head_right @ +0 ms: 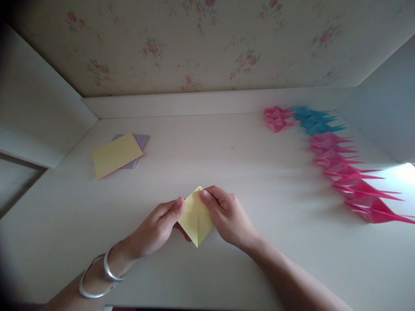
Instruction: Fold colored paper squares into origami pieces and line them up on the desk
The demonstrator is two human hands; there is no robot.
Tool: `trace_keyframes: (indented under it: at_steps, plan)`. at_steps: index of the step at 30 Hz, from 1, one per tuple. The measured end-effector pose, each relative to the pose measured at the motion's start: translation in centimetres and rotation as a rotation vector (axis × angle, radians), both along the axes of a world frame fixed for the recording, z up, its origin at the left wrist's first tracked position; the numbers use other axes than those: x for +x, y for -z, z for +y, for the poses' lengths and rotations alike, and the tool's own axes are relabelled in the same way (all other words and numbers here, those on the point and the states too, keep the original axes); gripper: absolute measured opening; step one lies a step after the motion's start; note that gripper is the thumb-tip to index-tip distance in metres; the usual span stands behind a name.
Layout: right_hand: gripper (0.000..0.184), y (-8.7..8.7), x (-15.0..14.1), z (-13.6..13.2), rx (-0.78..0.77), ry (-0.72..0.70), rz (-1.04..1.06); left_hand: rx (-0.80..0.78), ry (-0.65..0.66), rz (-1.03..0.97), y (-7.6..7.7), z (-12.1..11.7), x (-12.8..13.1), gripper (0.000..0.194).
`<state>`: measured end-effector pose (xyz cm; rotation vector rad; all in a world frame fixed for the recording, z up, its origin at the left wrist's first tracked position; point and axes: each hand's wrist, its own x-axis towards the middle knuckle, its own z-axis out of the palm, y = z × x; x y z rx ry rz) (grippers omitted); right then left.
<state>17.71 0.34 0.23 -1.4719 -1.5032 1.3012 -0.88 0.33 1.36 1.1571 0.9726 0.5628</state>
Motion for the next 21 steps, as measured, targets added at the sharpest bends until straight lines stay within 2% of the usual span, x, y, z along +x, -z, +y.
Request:
trace_keyframes:
  at_steps: [7, 12, 15, 18, 21]
  plan:
    - [0.043, 0.18, 0.11, -0.25, -0.006, 0.041, 0.043, -0.092, 0.041, -0.107, 0.04, 0.06, -0.08, 0.049]
    - [0.041, 0.33, 0.26, 0.01, -0.066, 0.043, 0.124, 0.107, 0.072, 0.093, -0.47, 0.2, 0.01, 0.044]
    - [0.037, 0.09, 0.26, 0.22, -0.049, 0.021, 0.147, 0.212, 0.08, 0.205, -0.57, 0.3, -0.03, 0.044]
    - [0.035, -0.14, 0.19, 0.31, -0.048, 0.035, 0.161, 0.244, 0.073, 0.245, -0.61, 0.31, -0.05, 0.044]
    - [0.036, -0.16, 0.18, 0.29, -0.104, 0.049, 0.19, 0.182, 0.09, 0.174, -0.61, 0.25, -0.04, 0.044]
